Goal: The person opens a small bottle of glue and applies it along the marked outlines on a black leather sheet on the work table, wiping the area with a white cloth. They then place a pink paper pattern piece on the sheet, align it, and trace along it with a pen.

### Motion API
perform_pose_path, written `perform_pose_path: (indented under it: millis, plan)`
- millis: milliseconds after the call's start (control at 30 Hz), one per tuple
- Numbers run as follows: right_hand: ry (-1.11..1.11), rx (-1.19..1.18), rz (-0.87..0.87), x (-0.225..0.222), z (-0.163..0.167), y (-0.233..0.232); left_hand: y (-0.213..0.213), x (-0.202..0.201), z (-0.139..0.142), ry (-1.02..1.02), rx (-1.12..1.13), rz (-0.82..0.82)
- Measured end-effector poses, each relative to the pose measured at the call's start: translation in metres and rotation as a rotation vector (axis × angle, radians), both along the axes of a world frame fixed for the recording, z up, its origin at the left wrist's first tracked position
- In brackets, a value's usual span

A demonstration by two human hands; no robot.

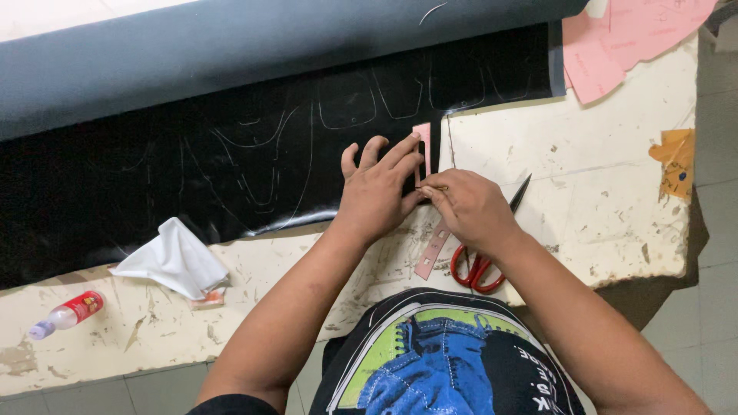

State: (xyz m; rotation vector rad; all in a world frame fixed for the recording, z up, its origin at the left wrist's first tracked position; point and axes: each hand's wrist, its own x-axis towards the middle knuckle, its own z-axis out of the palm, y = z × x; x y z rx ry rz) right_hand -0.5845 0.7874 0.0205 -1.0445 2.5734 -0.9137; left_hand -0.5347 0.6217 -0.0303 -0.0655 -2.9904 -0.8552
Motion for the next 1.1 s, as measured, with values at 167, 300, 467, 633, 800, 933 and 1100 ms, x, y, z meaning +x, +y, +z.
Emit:
perform_pose_path:
  millis: [167,300,467,633,800,933,1100]
  plan:
    - [0.097,-0.096,-0.012,-0.012,-0.003,-0.006,0.001,0.001,0.002,-0.032,0.105,0.061]
    - [0.094,-0.13,-0.038,-0.016,-0.004,-0.009,0.002,-0.001,0.002,-0.128,0.141,0.079]
    - [0.018,-0.121,-0.214,-0.018,0.003,-0.003,0.003,0.003,0.0,-0.049,0.059,0.039]
    - [0.022,-0.153,-0.111,-0.031,0.001,-0.007,0.006,0.01,0.0,0.026,0.027,0.091]
    - [-0.02,-0.099,-0.079,-0.034,-0.001,-0.017,0.005,0.011,-0.001,0.055,0.015,0.082]
    - [0.079,-0.075,-0.045,-0.036,0.002,-0.023,0.005,0.011,-0.002,0.063,0.023,0.084]
    - [0.147,-0.136,-0.06,-0.048,0.006,-0.035,0.006,0.009,-0.004,0.045,0.027,0.067]
